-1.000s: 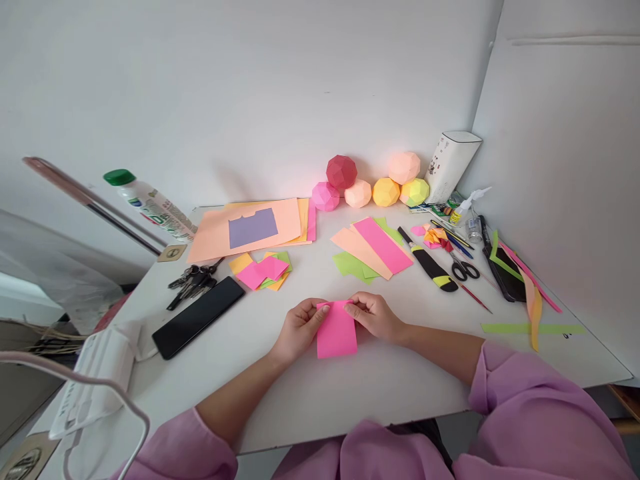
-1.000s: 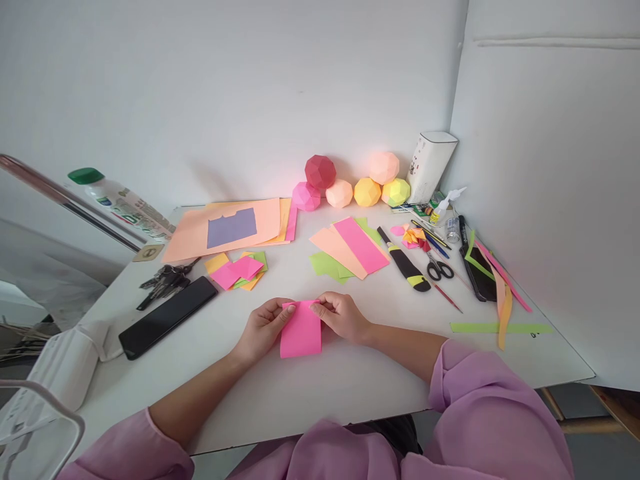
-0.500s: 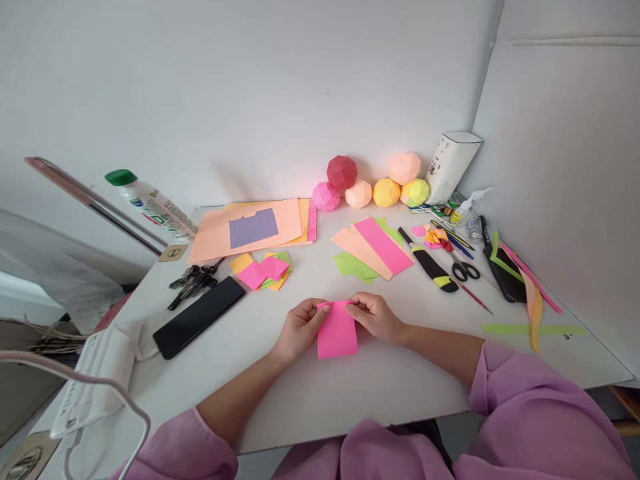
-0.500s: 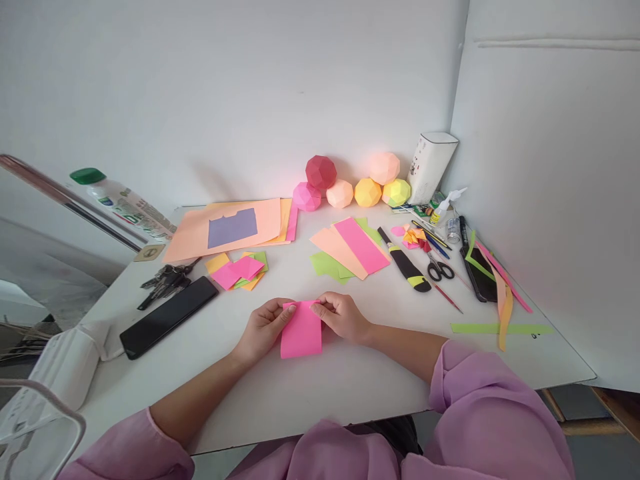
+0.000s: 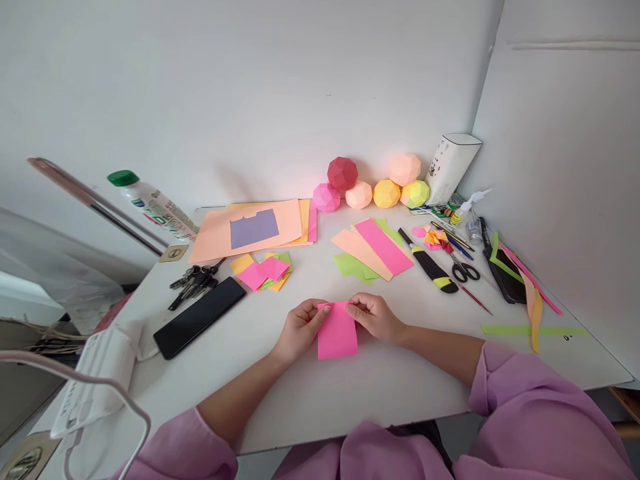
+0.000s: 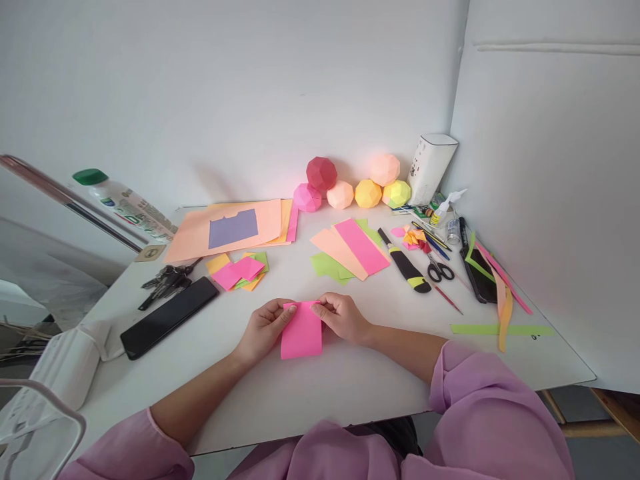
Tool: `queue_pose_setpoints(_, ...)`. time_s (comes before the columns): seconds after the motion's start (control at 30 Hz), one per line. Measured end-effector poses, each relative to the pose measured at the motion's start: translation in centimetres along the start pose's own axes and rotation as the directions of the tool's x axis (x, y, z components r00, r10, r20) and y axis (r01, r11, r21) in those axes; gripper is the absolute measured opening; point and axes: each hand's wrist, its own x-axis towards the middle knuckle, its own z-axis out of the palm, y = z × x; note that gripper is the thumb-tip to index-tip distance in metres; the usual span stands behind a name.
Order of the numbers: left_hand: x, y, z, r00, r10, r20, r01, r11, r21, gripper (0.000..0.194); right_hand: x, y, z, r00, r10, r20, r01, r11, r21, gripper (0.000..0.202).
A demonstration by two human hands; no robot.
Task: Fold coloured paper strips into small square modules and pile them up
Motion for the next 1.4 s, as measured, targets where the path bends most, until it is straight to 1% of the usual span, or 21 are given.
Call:
queue_pose_setpoints(0.17, -0.01, -0.03, 0.01, 1.0, 0.001, -0.013, -0.001, 1.0, 0.016, 0.036, 0.06, 0.2, 0.0, 1.0, -0.013, -0.005, 0.013, 1.0, -0.013, 0.033)
queue_pose_setpoints(0.43, 0.01, -0.1, -0.06, 1.0, -0.003, -0.007, 0.003, 1.0, -0.015, 0.033, 0.1, 0.18, -0.03, 1.0, -0.022, -0.005, 0.022, 1.0, -0.018, 0.032)
queue_pose_setpoints(0.67, 0.07, -0.06, 0.1, 1.0, 0.005, -0.012, -0.005, 1.0, -0.004, 0.036, 0.11, 0.22, -0.02, 1.0, -0.009, -0.01, 0.009, 1.0, -0.024, 0.034)
queue_pose_setpoints(0.87, 0.05, -0.03, 0.07, 1.0, 0.001, -0.003, -0.002, 0.999, -0.035, 0.034, 0.11, 0.16, -0.04, 1.0, -0.008, -0.007, 0.008, 1.0, 0.007, 0.032)
queue_pose_setpoints(1.4, 0.24, -0.32, 0.01, 1.0, -0.004, 0.011, 0.005, 0.997, -0.075, 0.029, 0.09, -0.07, 0.0, 1.0, -0.001, -0.014, 0.001, 1.0, 0.012, 0.029)
